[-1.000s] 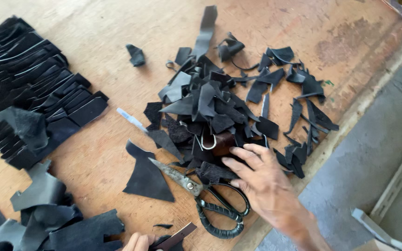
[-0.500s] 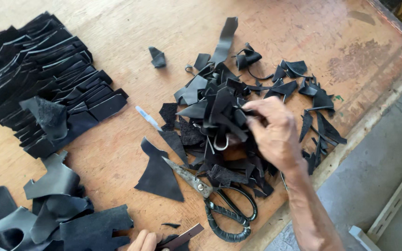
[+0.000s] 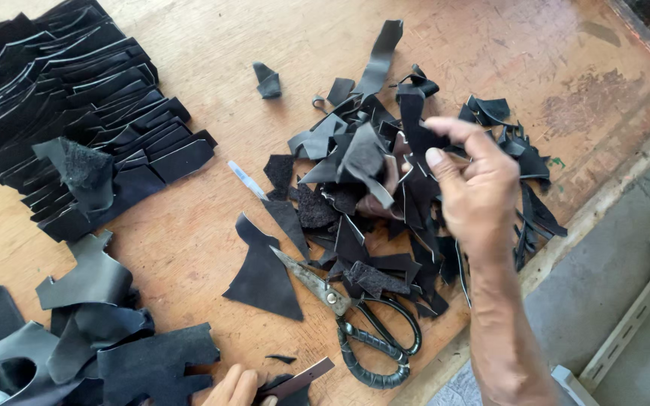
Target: The person places a brown leather template on a black leather piece, traces the outline with a pen, and then uses scissors to cut the leather along the marked line. The cut piece is separated from the main sheet.
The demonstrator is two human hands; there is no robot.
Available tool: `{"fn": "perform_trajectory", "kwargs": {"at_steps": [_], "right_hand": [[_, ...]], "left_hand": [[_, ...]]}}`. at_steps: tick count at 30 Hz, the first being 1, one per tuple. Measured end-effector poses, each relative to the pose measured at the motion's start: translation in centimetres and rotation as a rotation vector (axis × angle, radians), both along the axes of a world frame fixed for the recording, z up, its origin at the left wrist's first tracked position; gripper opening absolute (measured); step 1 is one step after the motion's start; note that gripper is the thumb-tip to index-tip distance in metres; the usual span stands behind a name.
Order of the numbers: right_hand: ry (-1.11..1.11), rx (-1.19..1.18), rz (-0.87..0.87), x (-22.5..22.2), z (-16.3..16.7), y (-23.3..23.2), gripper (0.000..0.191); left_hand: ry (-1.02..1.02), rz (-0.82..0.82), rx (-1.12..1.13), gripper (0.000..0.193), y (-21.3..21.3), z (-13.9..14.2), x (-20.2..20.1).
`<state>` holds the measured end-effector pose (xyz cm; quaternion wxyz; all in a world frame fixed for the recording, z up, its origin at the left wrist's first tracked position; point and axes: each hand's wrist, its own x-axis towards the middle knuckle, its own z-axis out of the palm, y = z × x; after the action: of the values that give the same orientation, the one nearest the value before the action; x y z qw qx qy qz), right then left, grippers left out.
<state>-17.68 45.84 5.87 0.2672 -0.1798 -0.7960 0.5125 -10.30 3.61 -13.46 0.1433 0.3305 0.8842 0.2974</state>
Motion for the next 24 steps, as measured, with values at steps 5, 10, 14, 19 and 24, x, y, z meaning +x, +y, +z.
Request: {"fn": "perform_trajectory", "kwargs": {"at_steps": [5, 10, 14, 19, 24], "right_hand": [[0.141, -0.553, 0.106, -0.1, 0.2, 1.6, 0.029], [0.075, -0.397, 0.246, -0.1, 0.5, 2.0, 0.049], [-0.143, -0.506, 0.280, -0.7, 0.2, 1.2, 0.083], [-0.492, -0.169, 0.157, -1.1, 0.2, -1.2, 0.076], [-0.222, 0.694, 0.233, -0.2, 0.7, -5.9, 0.058]], "left_hand": [[-0.072, 0.024, -0.025, 0.029, 0.6, 0.8, -0.5], [-0.003, -0.048, -0.007, 0.031, 0.4, 0.7, -0.8], [0.012, -0.027, -0.037, 0.035, -0.6, -0.9, 0.1], [0.266, 0.039, 0.094, 0.031, -2.0, -5.8, 1.9], [0.753, -0.086, 0.405, 0.021, -1.4, -9.8, 1.4]]}}
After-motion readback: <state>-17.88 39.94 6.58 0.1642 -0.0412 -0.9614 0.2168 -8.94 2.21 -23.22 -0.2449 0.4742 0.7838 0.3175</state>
